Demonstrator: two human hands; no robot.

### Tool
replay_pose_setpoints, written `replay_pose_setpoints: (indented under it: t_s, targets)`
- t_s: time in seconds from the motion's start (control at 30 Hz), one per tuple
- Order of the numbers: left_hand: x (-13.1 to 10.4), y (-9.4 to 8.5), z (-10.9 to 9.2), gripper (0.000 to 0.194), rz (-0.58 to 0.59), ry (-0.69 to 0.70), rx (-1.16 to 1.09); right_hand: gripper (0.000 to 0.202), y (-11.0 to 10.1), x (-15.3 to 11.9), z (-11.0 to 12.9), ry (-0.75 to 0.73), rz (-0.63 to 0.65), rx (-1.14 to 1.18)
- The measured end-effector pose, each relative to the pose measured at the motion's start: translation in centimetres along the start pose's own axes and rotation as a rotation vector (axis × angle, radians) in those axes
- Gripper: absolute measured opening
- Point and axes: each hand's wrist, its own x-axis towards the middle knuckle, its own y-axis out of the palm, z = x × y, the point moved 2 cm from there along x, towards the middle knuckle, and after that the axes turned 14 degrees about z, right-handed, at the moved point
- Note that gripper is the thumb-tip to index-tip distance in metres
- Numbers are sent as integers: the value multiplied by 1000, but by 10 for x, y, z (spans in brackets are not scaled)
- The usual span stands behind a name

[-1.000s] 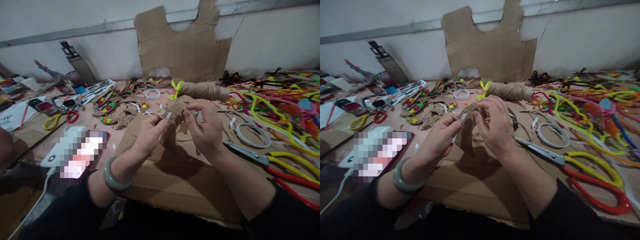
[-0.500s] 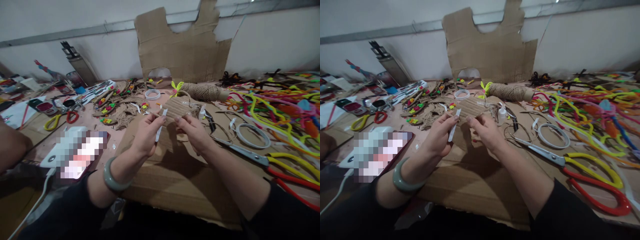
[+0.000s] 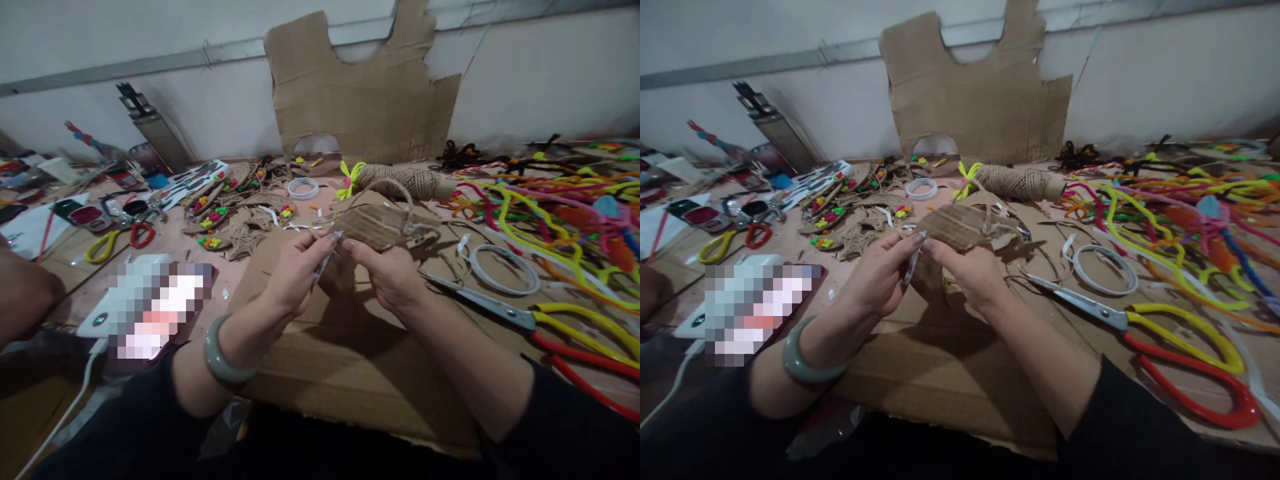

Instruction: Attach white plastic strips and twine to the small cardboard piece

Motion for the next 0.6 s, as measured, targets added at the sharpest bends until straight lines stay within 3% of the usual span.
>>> replay_pose_setpoints:
  t_s: [0.37,0.6]
  targets:
    - [0,-1,1,23,9,-6,55,17,0,-2,-5,42,23,-28]
    - [1,-3,-1,24,32,4,178,15,-2,-2,-3,30,-69,-53]
